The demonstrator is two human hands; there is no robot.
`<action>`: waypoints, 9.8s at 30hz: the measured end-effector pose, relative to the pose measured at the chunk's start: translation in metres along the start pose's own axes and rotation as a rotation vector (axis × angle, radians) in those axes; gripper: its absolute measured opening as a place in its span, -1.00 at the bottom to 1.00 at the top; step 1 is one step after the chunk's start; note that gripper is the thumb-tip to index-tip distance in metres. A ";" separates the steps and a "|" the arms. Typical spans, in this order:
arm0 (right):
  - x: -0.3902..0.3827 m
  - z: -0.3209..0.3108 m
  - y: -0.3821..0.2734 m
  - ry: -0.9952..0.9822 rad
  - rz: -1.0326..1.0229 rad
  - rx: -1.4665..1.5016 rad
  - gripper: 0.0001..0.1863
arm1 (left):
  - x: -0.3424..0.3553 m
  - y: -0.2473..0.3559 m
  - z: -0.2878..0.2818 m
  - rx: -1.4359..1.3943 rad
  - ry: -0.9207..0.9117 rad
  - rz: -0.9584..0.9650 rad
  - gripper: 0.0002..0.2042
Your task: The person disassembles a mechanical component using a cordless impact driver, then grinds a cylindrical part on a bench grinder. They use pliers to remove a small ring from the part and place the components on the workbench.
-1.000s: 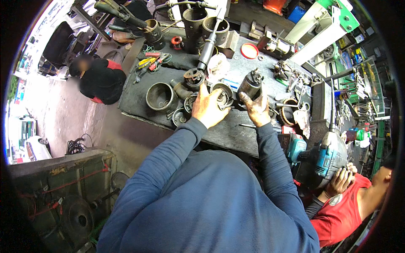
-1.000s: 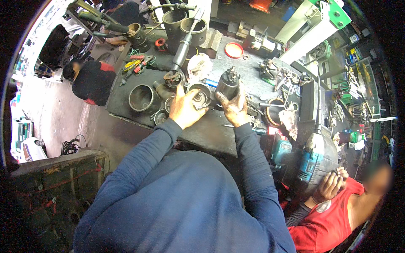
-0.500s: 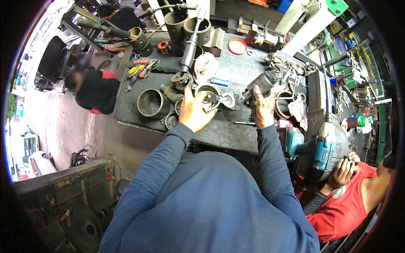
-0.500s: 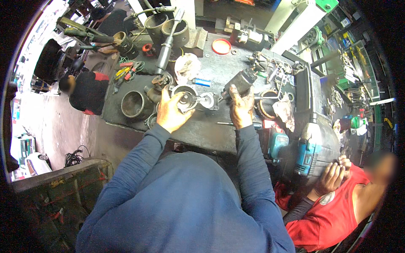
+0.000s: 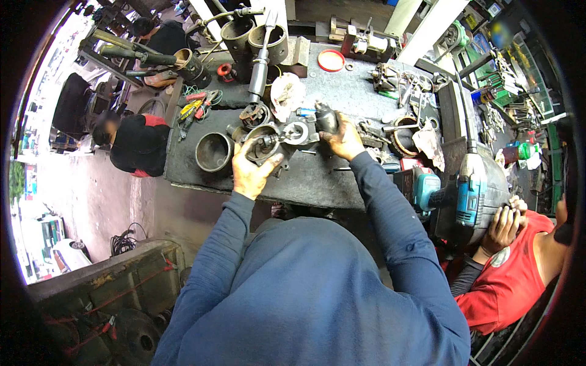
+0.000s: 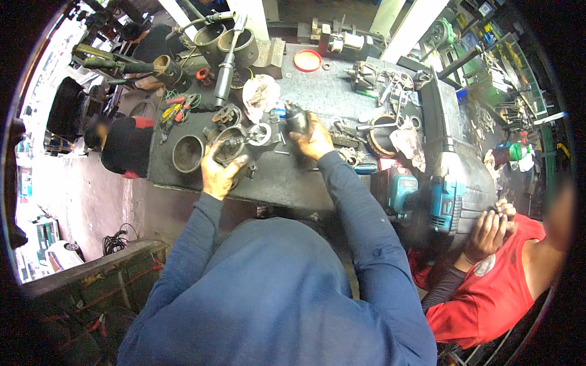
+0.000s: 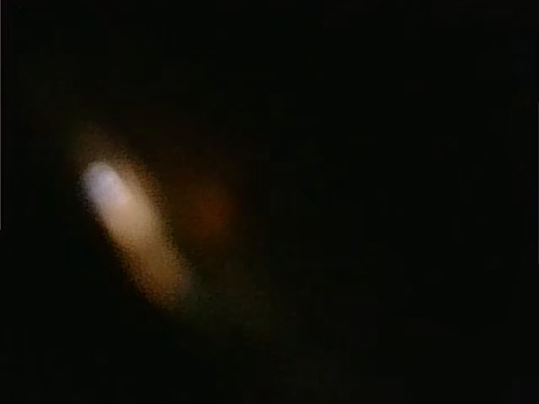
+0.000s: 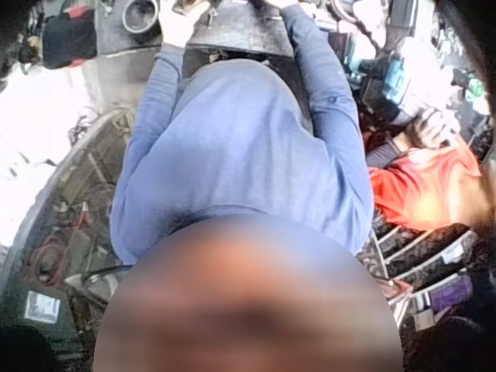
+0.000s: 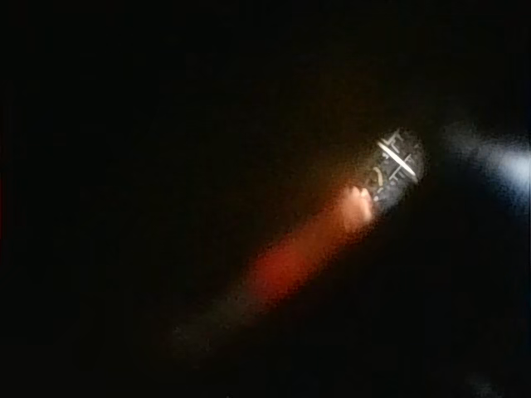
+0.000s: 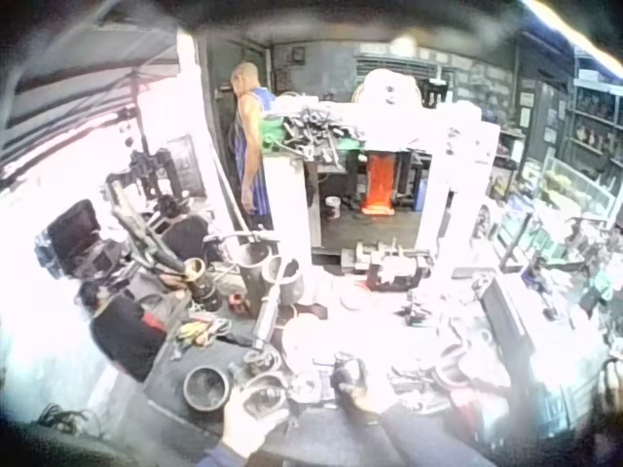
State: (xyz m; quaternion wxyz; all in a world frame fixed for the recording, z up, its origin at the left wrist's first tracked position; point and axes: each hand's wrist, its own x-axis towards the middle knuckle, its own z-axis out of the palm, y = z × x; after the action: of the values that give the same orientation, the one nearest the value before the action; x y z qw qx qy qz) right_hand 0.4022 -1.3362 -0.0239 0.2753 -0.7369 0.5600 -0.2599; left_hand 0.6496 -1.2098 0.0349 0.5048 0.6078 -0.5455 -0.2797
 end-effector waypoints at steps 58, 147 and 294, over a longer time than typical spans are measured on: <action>-0.111 -0.028 -0.009 -0.151 -0.180 -0.398 -0.56 | -0.033 -0.037 0.099 -1.344 -0.561 -1.042 -0.72; -0.096 -0.033 -0.083 -0.344 -0.719 -0.353 -0.77 | -0.033 0.012 0.002 0.414 -0.736 0.211 0.05; -0.196 0.019 -0.050 -0.071 0.188 -0.060 -0.80 | 0.016 -0.010 -0.234 0.478 0.137 0.103 -0.57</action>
State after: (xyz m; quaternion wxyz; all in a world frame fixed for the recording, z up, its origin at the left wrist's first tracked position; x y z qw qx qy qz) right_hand 0.4029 -1.1331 -0.0177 0.2959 -0.6978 0.6241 -0.1897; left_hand 0.8659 -1.1540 0.1074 0.3961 0.6986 -0.5911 -0.0750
